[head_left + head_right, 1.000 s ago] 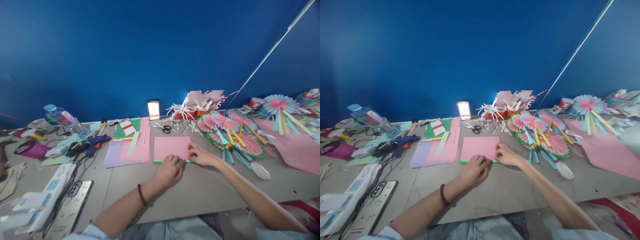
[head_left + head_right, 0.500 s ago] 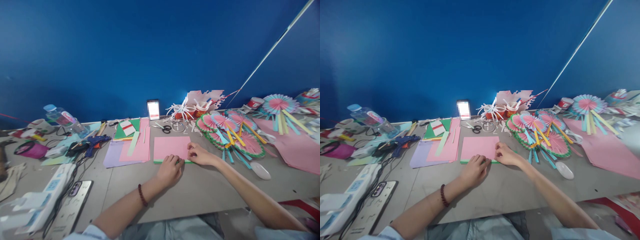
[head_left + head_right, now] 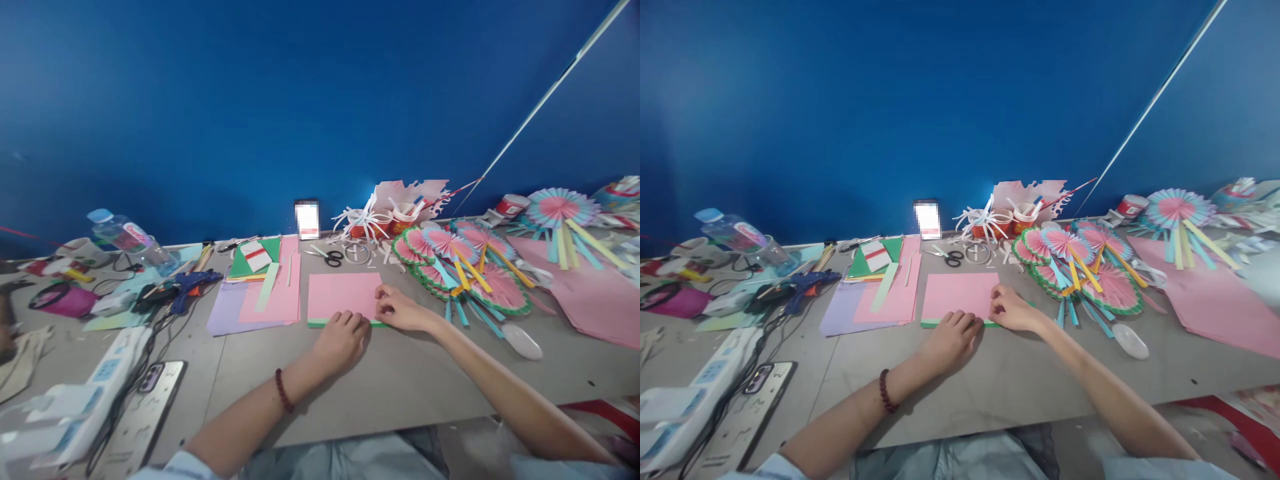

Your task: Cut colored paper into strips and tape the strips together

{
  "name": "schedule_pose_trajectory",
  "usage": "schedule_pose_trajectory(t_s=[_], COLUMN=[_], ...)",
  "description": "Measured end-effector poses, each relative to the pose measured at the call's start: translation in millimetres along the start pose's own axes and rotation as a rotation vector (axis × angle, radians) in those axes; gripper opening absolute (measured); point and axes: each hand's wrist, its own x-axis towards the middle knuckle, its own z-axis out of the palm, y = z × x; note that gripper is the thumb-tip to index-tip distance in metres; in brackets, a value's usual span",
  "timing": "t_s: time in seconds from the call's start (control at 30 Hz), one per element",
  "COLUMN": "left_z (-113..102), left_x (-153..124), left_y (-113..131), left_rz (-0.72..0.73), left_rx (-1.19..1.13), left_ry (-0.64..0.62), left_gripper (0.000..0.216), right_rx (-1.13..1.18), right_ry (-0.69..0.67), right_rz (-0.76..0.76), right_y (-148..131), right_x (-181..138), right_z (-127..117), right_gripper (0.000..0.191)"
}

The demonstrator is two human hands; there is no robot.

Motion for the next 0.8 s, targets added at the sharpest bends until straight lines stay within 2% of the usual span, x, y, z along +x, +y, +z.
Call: schedule_pose_trajectory(t_s=[0.1, 0.3, 0.47, 0.8], left_z=[2, 4, -2, 2], left_x=[1, 0, 0, 0], left_y=[0, 3, 4, 4], left_rz=[0.054, 0.049, 0.042, 0.022], left_rx=[0.085, 0.141, 0.125, 0.075], left_ry=[-0.028, -0.031, -0.040, -0.037], left_gripper=[0.035, 0.034, 0.035, 0.035], right_rx=[0.006, 0.022, -0.001, -0.058], right_ry=[-0.014, -0.021, -0.024, -0.030], right_rz=[0.015, 0.023, 0.031, 0.046], right_y=[0, -1, -8, -11], right_x=[0, -2, -5, -4], right_z=[0, -2, -8, -12], right_gripper=[0.012, 0.012, 0.013, 0.015])
